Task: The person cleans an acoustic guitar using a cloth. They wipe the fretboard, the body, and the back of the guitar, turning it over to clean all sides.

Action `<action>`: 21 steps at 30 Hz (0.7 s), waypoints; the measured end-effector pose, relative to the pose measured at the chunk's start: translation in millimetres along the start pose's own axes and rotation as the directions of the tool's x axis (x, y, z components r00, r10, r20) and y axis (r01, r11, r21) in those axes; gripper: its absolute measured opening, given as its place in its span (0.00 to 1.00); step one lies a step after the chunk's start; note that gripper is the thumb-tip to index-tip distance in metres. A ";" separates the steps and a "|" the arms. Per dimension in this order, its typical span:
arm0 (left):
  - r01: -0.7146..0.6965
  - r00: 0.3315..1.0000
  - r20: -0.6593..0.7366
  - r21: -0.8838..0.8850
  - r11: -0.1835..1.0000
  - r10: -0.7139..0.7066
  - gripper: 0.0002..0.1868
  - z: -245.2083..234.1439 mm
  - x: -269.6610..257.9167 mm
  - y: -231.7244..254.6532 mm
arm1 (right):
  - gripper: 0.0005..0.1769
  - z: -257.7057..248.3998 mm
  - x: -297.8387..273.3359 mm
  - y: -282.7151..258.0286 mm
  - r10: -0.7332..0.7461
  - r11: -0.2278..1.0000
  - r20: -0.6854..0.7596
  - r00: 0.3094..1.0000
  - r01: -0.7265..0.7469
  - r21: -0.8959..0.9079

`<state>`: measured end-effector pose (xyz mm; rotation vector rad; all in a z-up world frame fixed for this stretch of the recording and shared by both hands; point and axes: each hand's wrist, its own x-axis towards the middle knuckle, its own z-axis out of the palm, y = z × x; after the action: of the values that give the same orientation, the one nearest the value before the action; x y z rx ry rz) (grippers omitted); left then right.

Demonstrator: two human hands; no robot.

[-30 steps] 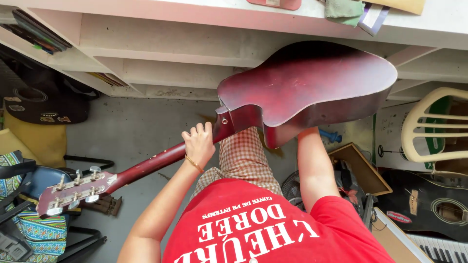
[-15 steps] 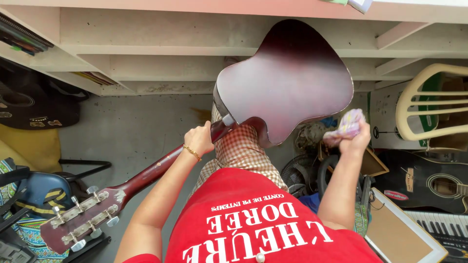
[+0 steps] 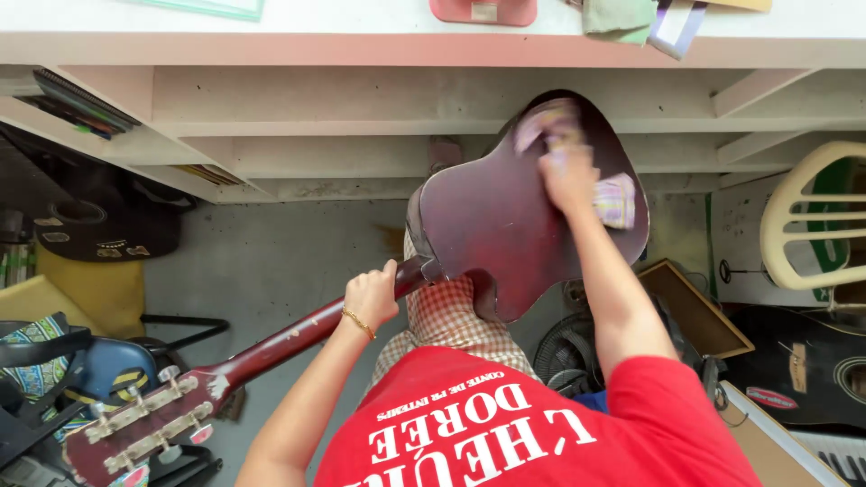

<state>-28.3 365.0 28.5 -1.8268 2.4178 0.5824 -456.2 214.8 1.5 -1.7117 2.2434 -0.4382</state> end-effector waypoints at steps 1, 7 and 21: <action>0.002 1.000 -0.005 -0.001 1.000 -0.002 0.21 -2.0 2.5 -1.4 | 0.43 -3.3 6.4 -5.9 -0.004 1.000 -0.003 1.000 0.004 0.000; 0.020 0.997 0.081 -0.006 1.000 -0.020 0.20 -27.3 7.7 -6.9 | 0.44 -21.3 -93.1 -126.7 -0.153 0.988 0.086 0.984 0.152 0.021; 0.064 0.916 0.384 -0.428 0.901 0.118 0.33 -20.3 38.1 -24.1 | 0.07 -64.4 -61.9 39.4 -0.457 0.887 -0.686 0.566 0.236 -0.397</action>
<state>-13.3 317.9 30.9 -1.5829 2.1509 1.4436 -501.0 288.7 46.9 -2.4938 2.5539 -1.2285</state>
